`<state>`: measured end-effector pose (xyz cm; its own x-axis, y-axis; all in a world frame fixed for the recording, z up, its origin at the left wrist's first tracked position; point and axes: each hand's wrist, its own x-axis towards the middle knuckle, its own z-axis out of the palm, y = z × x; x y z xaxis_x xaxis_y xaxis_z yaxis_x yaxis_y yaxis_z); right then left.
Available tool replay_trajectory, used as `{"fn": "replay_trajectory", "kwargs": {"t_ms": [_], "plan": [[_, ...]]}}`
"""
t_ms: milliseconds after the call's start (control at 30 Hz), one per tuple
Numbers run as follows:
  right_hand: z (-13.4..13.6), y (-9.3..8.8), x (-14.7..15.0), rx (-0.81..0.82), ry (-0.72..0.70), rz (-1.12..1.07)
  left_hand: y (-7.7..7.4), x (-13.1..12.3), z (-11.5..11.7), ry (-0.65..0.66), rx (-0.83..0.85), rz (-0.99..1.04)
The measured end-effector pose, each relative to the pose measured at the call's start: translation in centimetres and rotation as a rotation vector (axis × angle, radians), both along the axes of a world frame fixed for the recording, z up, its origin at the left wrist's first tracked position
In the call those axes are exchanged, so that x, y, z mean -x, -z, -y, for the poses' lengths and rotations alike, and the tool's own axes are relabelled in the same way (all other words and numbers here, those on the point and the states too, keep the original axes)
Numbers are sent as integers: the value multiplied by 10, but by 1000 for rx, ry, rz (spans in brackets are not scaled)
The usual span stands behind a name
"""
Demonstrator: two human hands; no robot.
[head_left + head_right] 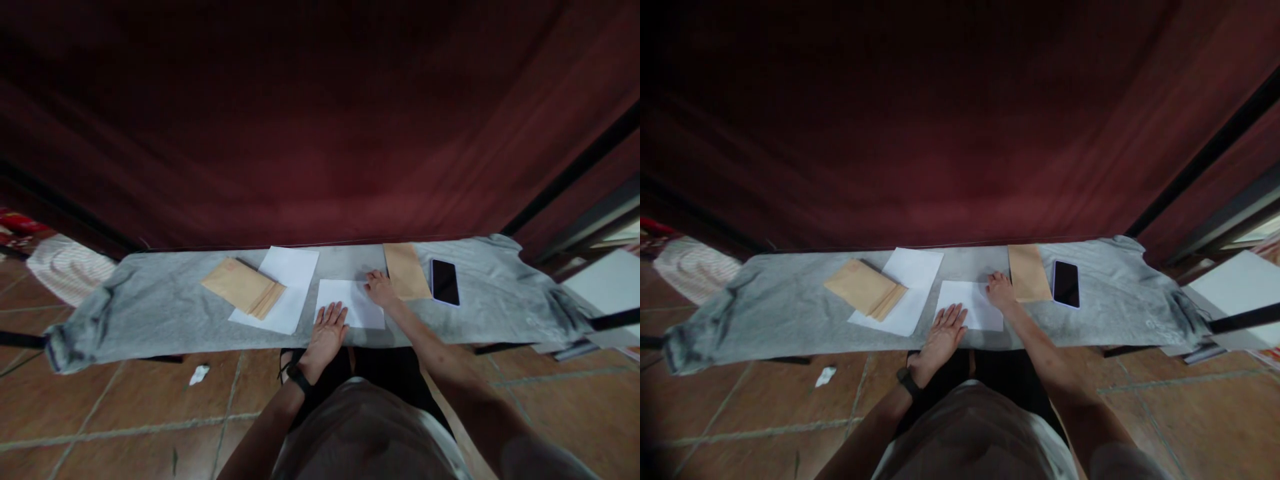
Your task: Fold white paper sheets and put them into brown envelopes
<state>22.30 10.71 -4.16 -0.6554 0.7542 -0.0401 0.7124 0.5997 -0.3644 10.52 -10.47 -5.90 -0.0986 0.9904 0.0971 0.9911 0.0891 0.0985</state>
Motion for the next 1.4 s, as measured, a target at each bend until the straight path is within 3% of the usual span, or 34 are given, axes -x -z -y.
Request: {"fn": "replay_trajectory", "kwargs": {"t_ms": [267, 400, 500, 667, 767, 867, 1000, 1067, 1233, 1400], "plan": [[-13, -10, -24, 300, 150, -250, -2, 19, 2, -43, -49, -43], [10, -4, -44, 504, 249, -480, -11, 25, 1, -127, -132, 65], [37, 5, -53, 637, 293, -604, -16, 16, 0, -59, -161, 160], [62, 13, -59, 835, 353, -763, -11, -3, 2, 7, -118, 185], [63, 17, -61, 904, 326, -723, -6, -3, 3, 1, -86, 153], [62, 22, -64, 773, 266, -557, -6, 1, 4, 29, -16, 127], [68, 29, -72, 229, 192, -406, -5, 4, 10, 52, 5, 143], [73, 32, -79, 52, 63, -411, -3, 6, 13, 58, -9, 174], [79, 36, -100, 26, -326, -405, 0, 13, 18, 26, -67, 302], [72, 34, -108, 64, -390, -360, 0, 23, 19, -13, -133, 430]]}}
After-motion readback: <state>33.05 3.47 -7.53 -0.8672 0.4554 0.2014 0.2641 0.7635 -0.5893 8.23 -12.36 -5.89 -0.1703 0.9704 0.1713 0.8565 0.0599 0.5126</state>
